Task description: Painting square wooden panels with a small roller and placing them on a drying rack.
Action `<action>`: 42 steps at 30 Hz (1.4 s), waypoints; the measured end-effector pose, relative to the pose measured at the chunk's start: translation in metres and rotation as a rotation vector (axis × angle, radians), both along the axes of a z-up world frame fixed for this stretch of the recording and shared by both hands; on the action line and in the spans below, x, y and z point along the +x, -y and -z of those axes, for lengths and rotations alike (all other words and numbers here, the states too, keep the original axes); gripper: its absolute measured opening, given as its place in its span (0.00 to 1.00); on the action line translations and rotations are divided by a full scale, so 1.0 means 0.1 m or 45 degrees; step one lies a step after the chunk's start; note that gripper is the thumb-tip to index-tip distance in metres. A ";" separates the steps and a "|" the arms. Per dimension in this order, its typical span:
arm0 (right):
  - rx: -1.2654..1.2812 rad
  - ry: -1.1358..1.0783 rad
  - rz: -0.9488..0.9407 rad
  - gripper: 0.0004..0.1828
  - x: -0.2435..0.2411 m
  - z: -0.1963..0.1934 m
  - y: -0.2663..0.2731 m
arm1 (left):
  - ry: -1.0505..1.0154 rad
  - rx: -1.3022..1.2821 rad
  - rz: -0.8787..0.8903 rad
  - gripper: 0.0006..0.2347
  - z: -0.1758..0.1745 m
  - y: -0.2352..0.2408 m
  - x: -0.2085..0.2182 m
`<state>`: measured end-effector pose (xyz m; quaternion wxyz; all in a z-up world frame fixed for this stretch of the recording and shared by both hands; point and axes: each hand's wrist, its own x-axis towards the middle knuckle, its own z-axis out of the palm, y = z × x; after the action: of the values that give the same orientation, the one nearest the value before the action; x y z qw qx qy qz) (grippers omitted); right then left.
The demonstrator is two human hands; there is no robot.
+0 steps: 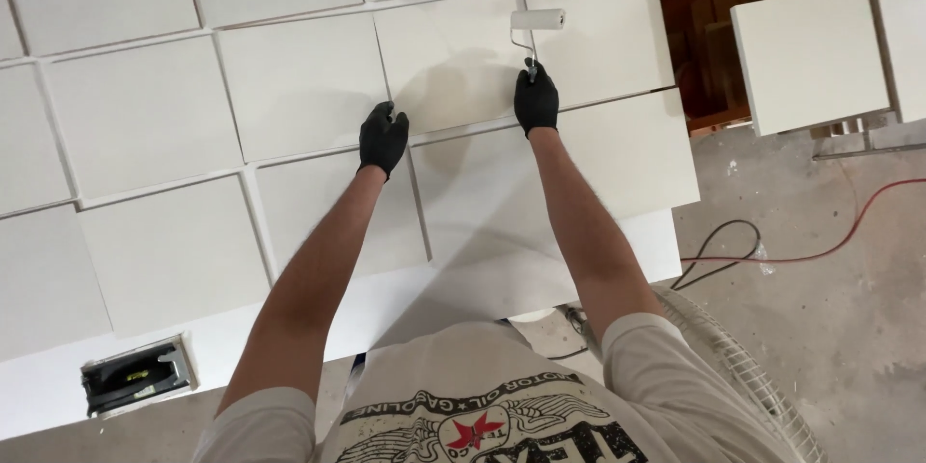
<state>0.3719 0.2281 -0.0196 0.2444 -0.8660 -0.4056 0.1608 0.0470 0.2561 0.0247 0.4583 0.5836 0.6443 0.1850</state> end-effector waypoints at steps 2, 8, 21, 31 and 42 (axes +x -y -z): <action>-0.024 -0.034 0.003 0.19 0.01 0.05 0.02 | 0.028 -0.031 -0.017 0.23 0.01 0.04 0.01; 0.001 -0.029 -0.025 0.19 -0.03 -0.05 0.01 | -0.001 -0.094 -0.038 0.24 0.04 0.06 0.06; 0.187 -0.274 0.292 0.15 0.25 -0.08 -0.38 | -0.013 -0.154 -0.040 0.25 -0.08 -0.04 0.08; 0.233 -0.218 0.304 0.14 0.10 -0.45 -0.33 | 0.190 -0.205 -0.200 0.26 -0.11 -0.02 0.09; 0.868 -0.472 0.555 0.19 -1.06 -2.97 2.14 | 1.128 -0.160 -0.154 0.17 -1.31 1.32 -0.57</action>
<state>0.2663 0.0136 0.2776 0.6127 -0.7578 -0.1926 0.1152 -0.0100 0.1236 0.1557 0.7127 0.3804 0.4288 0.4042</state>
